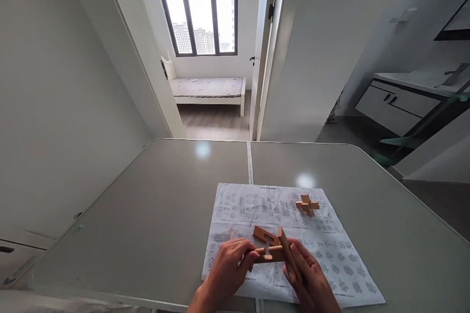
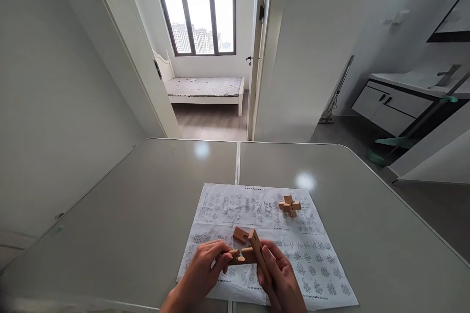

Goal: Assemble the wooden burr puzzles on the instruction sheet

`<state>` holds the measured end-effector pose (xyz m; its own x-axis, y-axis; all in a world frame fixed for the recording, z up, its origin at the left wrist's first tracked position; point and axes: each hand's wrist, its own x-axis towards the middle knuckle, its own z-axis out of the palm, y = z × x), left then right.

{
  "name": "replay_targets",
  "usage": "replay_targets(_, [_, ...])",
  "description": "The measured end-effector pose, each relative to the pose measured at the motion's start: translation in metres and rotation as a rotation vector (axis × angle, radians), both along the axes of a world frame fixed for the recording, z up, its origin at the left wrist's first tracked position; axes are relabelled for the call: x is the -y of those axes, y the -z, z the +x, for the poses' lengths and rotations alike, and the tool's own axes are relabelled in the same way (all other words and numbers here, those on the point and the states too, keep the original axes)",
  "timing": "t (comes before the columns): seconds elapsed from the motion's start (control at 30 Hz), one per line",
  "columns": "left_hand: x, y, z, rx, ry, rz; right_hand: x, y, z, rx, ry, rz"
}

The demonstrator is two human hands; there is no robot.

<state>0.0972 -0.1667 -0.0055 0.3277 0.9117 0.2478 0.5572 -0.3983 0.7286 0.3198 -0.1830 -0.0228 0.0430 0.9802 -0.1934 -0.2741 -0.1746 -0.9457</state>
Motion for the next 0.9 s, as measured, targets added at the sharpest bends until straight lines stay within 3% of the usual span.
replay_targets(0.17, [0.0,0.0,-0.012,0.008,-0.136,-0.056,-0.019,-0.006,0.035,-0.005,0.142,0.036])
replay_targets(0.27, [-0.003,0.002,-0.013,-0.011,-0.213,-0.027,-0.028,-0.008,0.046,0.104,0.195,-0.073])
replay_targets(0.37, [-0.006,0.003,-0.007,-0.056,-0.23,0.047,-0.032,-0.005,0.038,0.302,0.094,-0.062])
replay_targets(0.5, [-0.008,0.002,-0.003,-0.097,-0.221,0.097,-0.035,0.003,0.016,0.573,0.08,0.058])
replay_targets(0.63, [-0.009,0.0,-0.005,-0.104,-0.247,0.074,-0.039,0.01,0.004,0.719,0.036,0.185])
replay_targets(0.9, [-0.012,0.002,-0.005,-0.219,-0.369,0.132,-0.049,0.017,-0.008,0.934,0.014,0.282])
